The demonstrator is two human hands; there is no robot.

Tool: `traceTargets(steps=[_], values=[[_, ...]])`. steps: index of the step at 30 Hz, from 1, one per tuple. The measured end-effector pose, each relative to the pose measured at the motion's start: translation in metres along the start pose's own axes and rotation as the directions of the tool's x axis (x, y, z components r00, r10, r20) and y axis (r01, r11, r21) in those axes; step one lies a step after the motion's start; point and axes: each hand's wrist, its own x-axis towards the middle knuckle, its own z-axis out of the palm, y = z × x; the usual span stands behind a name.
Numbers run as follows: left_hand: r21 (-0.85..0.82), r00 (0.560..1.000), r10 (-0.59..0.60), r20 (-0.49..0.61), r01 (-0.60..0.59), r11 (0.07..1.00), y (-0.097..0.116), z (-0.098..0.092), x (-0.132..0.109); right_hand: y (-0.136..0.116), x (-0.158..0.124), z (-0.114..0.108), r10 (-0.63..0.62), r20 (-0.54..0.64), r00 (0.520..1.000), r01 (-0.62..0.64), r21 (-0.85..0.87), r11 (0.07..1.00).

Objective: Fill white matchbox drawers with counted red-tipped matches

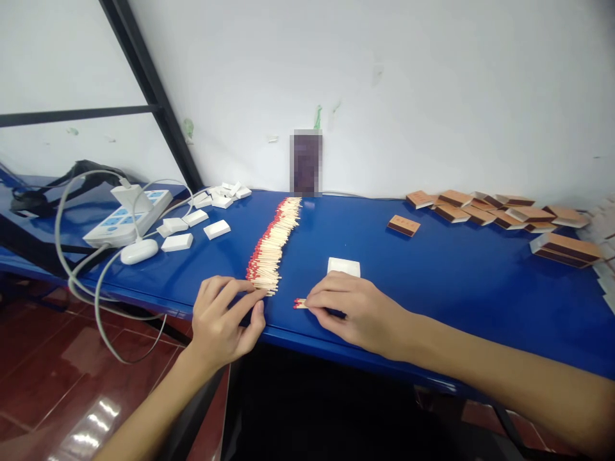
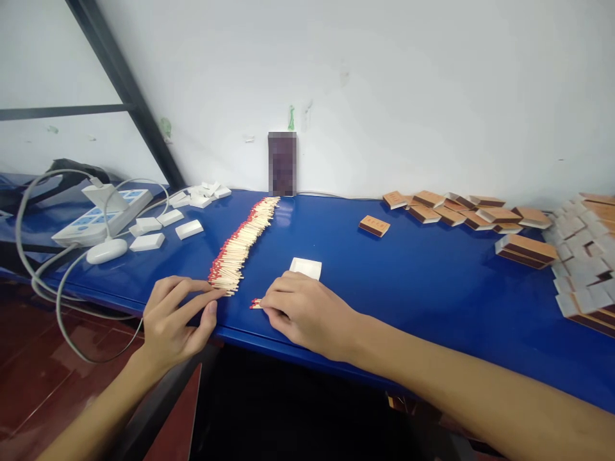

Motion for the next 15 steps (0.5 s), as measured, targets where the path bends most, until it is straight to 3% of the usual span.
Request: traceTargets(steps=[8,15], values=[[-0.010,0.988,0.063,0.141,-0.062,0.998,0.0005,-0.0018,-0.0010,-0.0006,0.0009,0.0003,-0.001,-0.013,1.000,0.001,0.001,1.000],[-0.018,0.999,-0.050,-0.020,0.050,0.999,0.0008,0.0010,-0.0019,-0.0007,0.0000,-0.0013,-0.040,0.014,0.999,0.040,0.008,0.999]])
